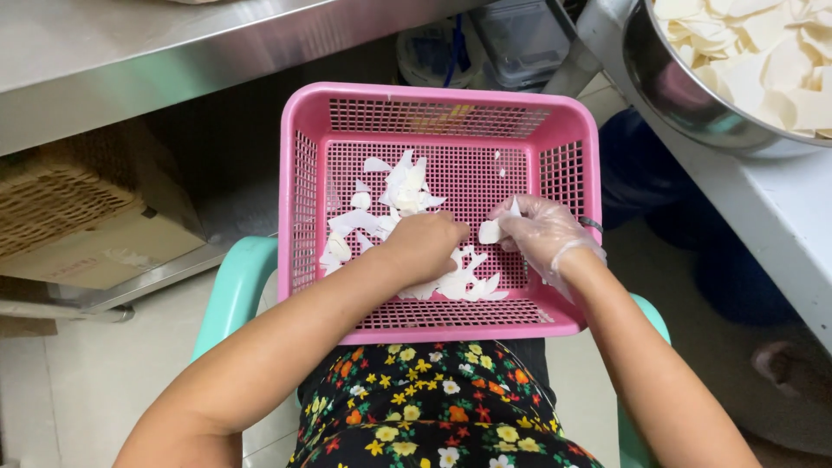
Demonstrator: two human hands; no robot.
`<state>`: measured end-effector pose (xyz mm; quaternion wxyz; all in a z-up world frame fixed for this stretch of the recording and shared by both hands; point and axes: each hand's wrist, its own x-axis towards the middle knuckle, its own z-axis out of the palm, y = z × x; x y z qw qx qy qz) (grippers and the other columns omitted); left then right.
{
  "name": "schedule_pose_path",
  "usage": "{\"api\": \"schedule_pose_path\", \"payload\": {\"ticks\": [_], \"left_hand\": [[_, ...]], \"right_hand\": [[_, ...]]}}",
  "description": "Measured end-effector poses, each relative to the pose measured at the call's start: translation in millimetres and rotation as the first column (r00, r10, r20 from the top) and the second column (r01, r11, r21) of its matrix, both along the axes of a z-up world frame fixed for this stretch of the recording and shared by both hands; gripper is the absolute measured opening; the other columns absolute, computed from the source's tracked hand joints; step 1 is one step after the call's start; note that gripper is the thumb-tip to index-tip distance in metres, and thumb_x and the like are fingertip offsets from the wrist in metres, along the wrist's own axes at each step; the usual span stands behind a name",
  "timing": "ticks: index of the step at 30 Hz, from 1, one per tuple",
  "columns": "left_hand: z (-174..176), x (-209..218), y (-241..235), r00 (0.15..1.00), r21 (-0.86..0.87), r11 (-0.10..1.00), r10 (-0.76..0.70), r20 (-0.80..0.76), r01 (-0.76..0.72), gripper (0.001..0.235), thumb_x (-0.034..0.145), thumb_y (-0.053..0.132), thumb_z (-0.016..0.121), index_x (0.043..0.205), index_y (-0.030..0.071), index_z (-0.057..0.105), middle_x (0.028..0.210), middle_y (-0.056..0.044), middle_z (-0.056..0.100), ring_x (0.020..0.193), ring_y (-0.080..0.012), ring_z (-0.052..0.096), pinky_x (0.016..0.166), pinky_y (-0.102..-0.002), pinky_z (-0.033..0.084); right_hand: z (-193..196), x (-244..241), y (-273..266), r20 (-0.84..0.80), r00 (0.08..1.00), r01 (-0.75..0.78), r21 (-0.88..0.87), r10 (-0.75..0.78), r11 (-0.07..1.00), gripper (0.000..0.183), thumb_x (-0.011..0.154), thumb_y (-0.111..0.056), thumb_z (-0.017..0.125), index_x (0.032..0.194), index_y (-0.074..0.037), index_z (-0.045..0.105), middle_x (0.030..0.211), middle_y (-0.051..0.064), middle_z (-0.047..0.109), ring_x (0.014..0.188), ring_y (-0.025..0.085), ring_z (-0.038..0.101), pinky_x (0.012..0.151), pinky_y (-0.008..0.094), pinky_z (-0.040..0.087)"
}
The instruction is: The person sits on a stool and sorts thin, white dough sheets from a pink basket into a metal bowl using gloved hands. They repeatedly pick up handfuls of the sheets, separate them, and transfer them to the bowl, occasionally shaking the basket to gather remaining pieces.
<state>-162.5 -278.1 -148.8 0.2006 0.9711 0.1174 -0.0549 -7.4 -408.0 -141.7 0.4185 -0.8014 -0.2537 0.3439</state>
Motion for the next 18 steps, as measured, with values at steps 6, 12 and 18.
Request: {"api": "schedule_pose_path", "payload": {"ticks": [6,12,18], "left_hand": [[-11.0,-1.1,-0.1,1.000,0.032,0.999,-0.021,0.019,0.021,0.030,0.078,0.011,0.082,0.106,0.010,0.073,0.105,-0.017,0.066,0.098,-0.0398,0.071,0.085,-0.054,0.058],[-1.5,-1.2,19.0,0.994,-0.008,0.998,0.069,0.087,-0.069,0.010,0.083,0.004,0.071,0.092,0.008,0.072,0.100,-0.018,0.063,0.092,-0.0408,0.072,0.081,-0.052,0.059],[20.1,-15.4,32.5,0.983,0.034,0.991,0.120,0.141,-0.126,0.012,0.084,0.006,0.072,0.095,0.006,0.070,0.098,-0.020,0.063,0.090,-0.0436,0.072,0.080,-0.054,0.058]], "right_hand": [[15.9,-10.4,-5.1,-0.192,0.981,0.048,0.035,-0.040,0.998,0.013,0.083,-0.012,0.066,0.094,-0.011,0.072,0.080,0.009,0.069,0.068,0.016,0.066,0.055,0.022,0.055],[55.9,-44.1,-22.0,-0.138,0.978,-0.155,0.005,0.154,0.988,0.033,0.073,0.004,0.082,0.103,-0.006,0.075,0.086,0.009,0.067,0.078,0.020,0.064,0.065,0.030,0.057],[55.1,-65.3,-8.4,0.065,0.911,-0.381,-0.246,0.407,0.891,0.028,0.074,-0.011,0.089,0.099,-0.018,0.078,0.089,0.006,0.074,0.079,0.020,0.071,0.072,0.031,0.060]]}}
